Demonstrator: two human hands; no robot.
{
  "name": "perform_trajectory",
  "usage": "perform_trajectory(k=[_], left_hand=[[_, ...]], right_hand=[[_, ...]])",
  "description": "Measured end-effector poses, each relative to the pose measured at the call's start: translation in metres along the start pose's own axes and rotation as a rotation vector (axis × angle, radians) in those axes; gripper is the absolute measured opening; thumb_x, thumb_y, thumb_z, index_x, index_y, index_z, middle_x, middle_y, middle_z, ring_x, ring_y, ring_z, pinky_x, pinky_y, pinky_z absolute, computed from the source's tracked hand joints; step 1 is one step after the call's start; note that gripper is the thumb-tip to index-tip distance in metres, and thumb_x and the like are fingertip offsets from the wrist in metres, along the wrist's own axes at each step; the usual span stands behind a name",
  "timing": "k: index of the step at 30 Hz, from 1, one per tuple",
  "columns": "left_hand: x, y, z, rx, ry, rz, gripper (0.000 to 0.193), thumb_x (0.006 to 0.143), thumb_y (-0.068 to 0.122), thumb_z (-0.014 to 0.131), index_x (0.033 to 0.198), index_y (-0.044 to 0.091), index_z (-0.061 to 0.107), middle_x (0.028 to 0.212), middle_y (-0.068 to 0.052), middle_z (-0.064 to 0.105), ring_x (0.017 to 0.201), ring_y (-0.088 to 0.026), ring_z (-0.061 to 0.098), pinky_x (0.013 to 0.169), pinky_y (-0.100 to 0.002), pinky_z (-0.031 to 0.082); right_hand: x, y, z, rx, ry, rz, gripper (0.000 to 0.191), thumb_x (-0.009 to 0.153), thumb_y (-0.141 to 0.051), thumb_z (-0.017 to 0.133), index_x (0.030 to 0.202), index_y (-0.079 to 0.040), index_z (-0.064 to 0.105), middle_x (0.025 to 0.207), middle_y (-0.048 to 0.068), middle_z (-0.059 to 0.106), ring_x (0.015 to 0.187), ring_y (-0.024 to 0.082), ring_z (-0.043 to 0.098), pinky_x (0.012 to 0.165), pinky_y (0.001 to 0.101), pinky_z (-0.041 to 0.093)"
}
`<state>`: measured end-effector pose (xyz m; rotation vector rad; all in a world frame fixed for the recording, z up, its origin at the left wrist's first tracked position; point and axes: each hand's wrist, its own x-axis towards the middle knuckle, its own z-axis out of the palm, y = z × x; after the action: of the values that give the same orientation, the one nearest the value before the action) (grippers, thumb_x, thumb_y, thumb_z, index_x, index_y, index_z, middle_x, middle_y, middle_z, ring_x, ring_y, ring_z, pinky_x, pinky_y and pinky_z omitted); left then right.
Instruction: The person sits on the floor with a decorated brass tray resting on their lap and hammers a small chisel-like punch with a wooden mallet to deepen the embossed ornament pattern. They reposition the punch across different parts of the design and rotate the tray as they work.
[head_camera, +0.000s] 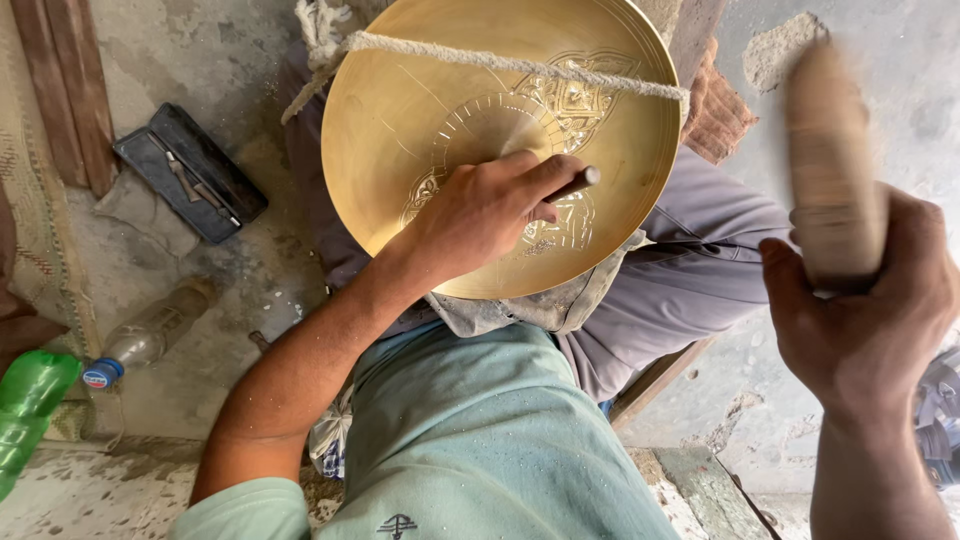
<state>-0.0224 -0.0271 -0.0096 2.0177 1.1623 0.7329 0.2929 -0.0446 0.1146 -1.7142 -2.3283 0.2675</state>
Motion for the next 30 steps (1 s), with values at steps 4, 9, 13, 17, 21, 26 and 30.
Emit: perform_trajectory(k=[4,9,13,17,21,26,30], left_hand=[[0.0,0.0,0.003,0.04,-0.035,0.005,0.033,0.101,0.018,0.069,0.13,0.019,0.053,0.088,-0.004,0.063,0.073,-0.024,0.071,0.057,-0.038,0.058],[-0.012,-0.001,0.011,-0.051,0.084,-0.047,0.031,0.102,0.018,0.068,0.129,0.016,0.053,0.095,-0.006,0.065,0.079,-0.024,0.071,0.062,-0.036,0.06],[-0.029,0.003,0.022,-0.194,0.271,-0.131,0.023,0.105,0.016,0.067,0.123,0.011,0.056,0.103,-0.008,0.067,0.09,-0.025,0.072,0.074,-0.039,0.06],[-0.049,0.002,0.045,-0.177,0.439,-0.206,0.023,0.106,0.014,0.068,0.123,0.004,0.056,0.103,-0.013,0.063,0.089,-0.031,0.068,0.077,-0.044,0.055],[-0.063,-0.006,0.067,-0.07,0.472,-0.239,0.021,0.101,0.015,0.07,0.116,0.006,0.057,0.1,-0.012,0.064,0.086,-0.031,0.068,0.077,-0.045,0.054],[-0.06,-0.007,0.064,0.052,0.43,-0.217,0.016,0.098,0.012,0.069,0.109,0.01,0.059,0.097,-0.01,0.067,0.088,-0.031,0.068,0.079,-0.047,0.053],[-0.036,0.001,0.04,-0.197,0.381,-0.176,0.023,0.102,0.013,0.07,0.121,0.005,0.059,0.101,-0.01,0.069,0.089,-0.027,0.071,0.077,-0.041,0.058]], right_hand=[[-0.002,0.01,0.02,0.006,-0.032,0.051,0.034,0.099,-0.005,0.071,0.129,0.002,0.056,0.11,0.011,0.07,0.096,0.023,0.072,0.086,0.0316,0.059],[0.02,0.014,0.037,-0.288,0.02,-0.182,0.021,0.096,0.001,0.07,0.116,-0.003,0.066,0.095,0.008,0.07,0.072,0.019,0.059,0.073,0.0357,0.045],[0.035,-0.02,0.026,-0.425,0.052,-0.273,0.01,0.105,-0.003,0.07,0.111,-0.012,0.069,0.09,0.002,0.068,0.071,0.014,0.056,0.074,0.0321,0.042],[0.049,-0.065,0.008,-0.532,-0.035,-0.285,0.009,0.106,-0.007,0.073,0.106,-0.015,0.069,0.087,0.0,0.067,0.072,0.014,0.057,0.073,0.0323,0.042],[0.055,-0.089,-0.01,-0.433,-0.007,-0.385,0.008,0.11,-0.012,0.076,0.113,-0.014,0.069,0.094,0.0,0.066,0.08,0.015,0.06,0.078,0.0337,0.044],[0.052,-0.088,-0.009,-0.523,-0.066,-0.295,0.009,0.104,-0.016,0.073,0.109,-0.015,0.066,0.092,0.0,0.066,0.079,0.015,0.061,0.076,0.0319,0.042],[0.048,-0.071,0.001,-0.47,0.008,-0.184,0.015,0.104,-0.008,0.077,0.112,-0.016,0.067,0.086,0.0,0.066,0.072,0.016,0.059,0.074,0.0336,0.042]])
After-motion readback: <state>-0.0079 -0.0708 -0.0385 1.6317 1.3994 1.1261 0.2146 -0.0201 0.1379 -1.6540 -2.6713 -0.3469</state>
